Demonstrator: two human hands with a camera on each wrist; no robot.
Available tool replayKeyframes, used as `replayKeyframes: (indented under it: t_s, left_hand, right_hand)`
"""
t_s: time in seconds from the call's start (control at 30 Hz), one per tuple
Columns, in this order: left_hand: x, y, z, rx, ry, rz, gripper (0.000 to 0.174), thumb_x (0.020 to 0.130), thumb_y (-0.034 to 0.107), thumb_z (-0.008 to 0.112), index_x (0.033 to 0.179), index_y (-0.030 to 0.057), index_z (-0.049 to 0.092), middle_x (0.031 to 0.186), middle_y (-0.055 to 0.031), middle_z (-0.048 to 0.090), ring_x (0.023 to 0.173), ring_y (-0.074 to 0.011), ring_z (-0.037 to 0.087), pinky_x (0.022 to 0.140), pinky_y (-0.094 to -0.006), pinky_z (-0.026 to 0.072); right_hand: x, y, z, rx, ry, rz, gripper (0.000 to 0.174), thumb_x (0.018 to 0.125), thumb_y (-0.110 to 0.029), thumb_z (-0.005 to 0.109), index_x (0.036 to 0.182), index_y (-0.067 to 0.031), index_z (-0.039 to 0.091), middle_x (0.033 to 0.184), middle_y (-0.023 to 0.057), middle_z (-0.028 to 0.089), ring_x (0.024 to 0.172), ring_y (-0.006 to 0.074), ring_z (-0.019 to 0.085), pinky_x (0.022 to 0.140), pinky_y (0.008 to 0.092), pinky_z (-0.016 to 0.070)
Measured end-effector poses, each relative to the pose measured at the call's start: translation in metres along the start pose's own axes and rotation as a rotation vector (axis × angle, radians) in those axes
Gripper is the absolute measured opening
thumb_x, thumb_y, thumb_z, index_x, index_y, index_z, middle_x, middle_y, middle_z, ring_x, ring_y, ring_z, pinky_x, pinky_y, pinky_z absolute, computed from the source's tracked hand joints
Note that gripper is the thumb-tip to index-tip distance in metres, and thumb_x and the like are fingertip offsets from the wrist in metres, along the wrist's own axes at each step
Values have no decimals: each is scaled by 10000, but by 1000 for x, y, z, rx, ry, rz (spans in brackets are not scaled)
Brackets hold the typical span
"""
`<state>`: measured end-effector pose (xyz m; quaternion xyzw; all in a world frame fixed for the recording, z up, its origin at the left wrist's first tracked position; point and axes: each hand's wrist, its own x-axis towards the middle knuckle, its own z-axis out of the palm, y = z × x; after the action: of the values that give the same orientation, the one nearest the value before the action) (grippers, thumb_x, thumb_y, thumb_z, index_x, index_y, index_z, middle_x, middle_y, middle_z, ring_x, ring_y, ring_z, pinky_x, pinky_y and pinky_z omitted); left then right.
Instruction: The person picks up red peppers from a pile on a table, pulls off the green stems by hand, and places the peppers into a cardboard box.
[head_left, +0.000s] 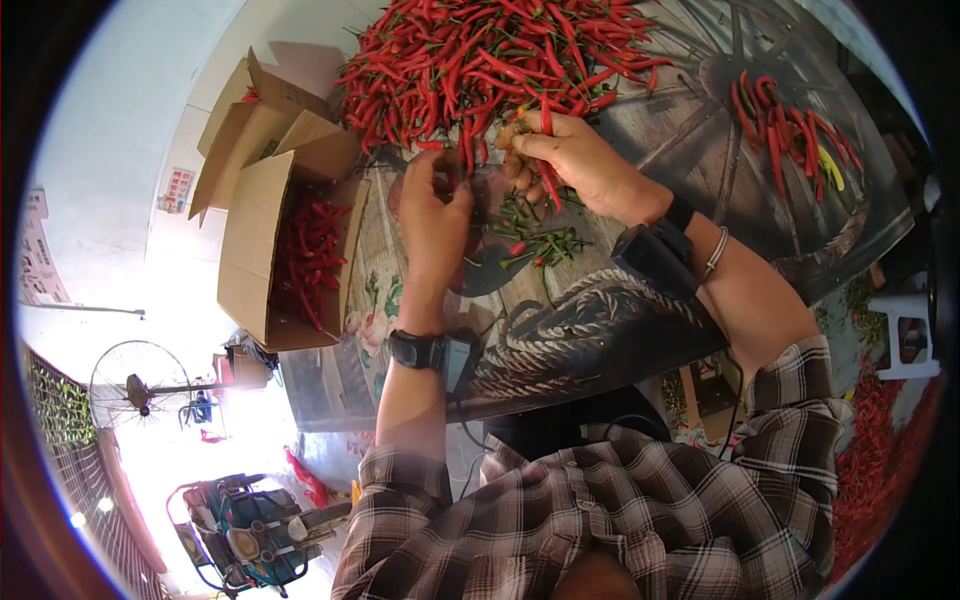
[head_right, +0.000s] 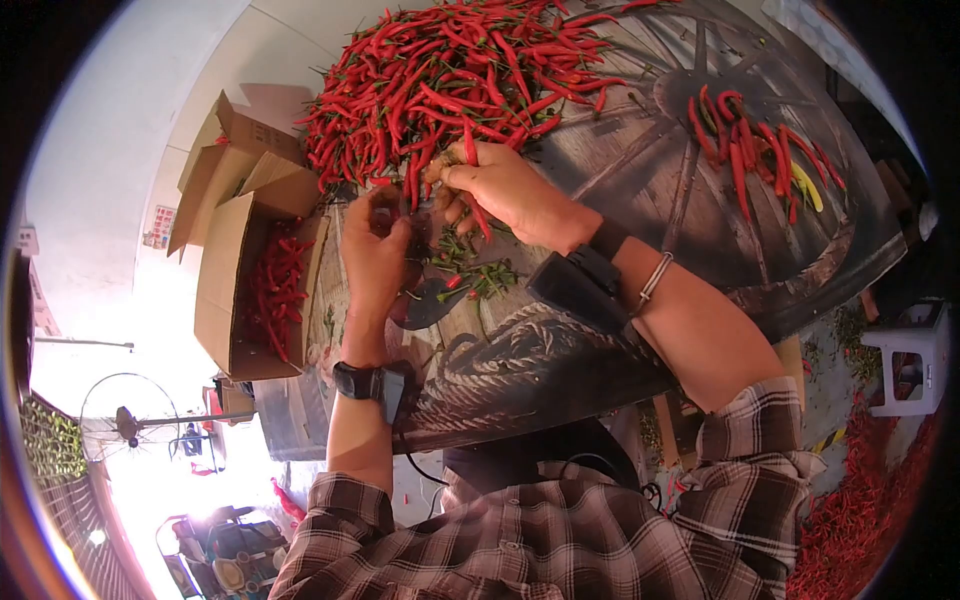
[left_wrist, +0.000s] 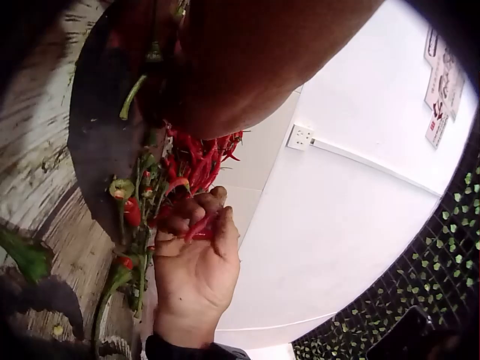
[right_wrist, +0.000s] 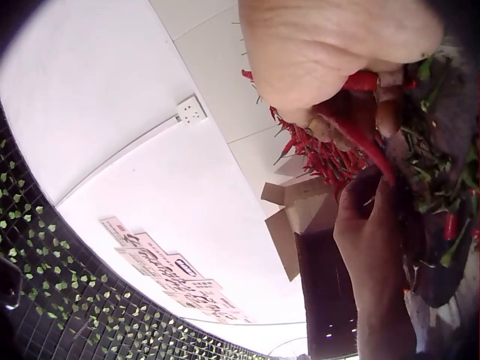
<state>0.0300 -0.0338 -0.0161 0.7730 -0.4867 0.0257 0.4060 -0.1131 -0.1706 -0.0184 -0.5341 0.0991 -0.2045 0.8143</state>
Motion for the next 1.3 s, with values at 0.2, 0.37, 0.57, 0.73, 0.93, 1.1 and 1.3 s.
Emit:
replayKeyframes:
  t_s: [0.2,0.37,0.57,0.73,0.93,1.1,1.3]
  left_hand:
    - [-4,28,4,-540,-3,-53,510,780,-68,650,1237,13,439,1141,-65,500,883,-117,564,771,-250,484]
    - [-8,41,8,-757,-88,-128,555,774,-103,637,1261,2,392,1162,-84,484,860,-101,563,755,-228,492]
    - [-9,36,10,-702,-119,-117,410,805,-32,653,1180,-7,490,1049,-53,561,787,-80,566,693,-214,479]
    - [-12,35,11,-603,-279,-253,134,856,89,649,936,-16,626,751,26,614,689,-27,533,624,-182,431]
    - [-12,32,9,-385,-212,-25,109,842,50,636,893,-46,620,782,-46,622,684,-90,548,623,-240,438]
    - [-15,56,1,-232,-332,216,101,833,39,634,869,-54,620,761,-75,603,699,-126,563,642,-254,439]
    - [-12,45,-7,-283,-347,-163,102,830,52,645,875,-39,634,802,-88,638,749,-116,592,663,-242,448]
  right_hand:
    - [-1,-6,-1,15,-30,56,180,936,-213,523,969,-43,574,687,-23,510,488,35,428,396,189,313]
    - [-4,-6,5,-36,3,81,145,901,-200,593,906,-57,570,634,-55,472,446,14,375,375,186,255]
    - [-5,-5,5,42,8,-2,157,879,-220,617,877,-63,605,693,-26,566,492,27,408,396,198,264]
    - [-3,-6,3,94,50,-13,161,890,-224,605,887,-64,595,728,-19,572,506,25,410,404,193,280]
    - [-5,-9,7,124,85,28,190,911,-250,568,874,-65,589,690,-28,529,488,32,391,408,196,279]
    - [-2,-2,-2,234,-20,85,249,913,-303,566,816,-74,576,672,-30,528,470,34,392,389,185,268]
    - [0,-9,-3,277,87,39,248,899,-301,558,786,-81,566,656,-15,525,487,53,421,388,205,275]
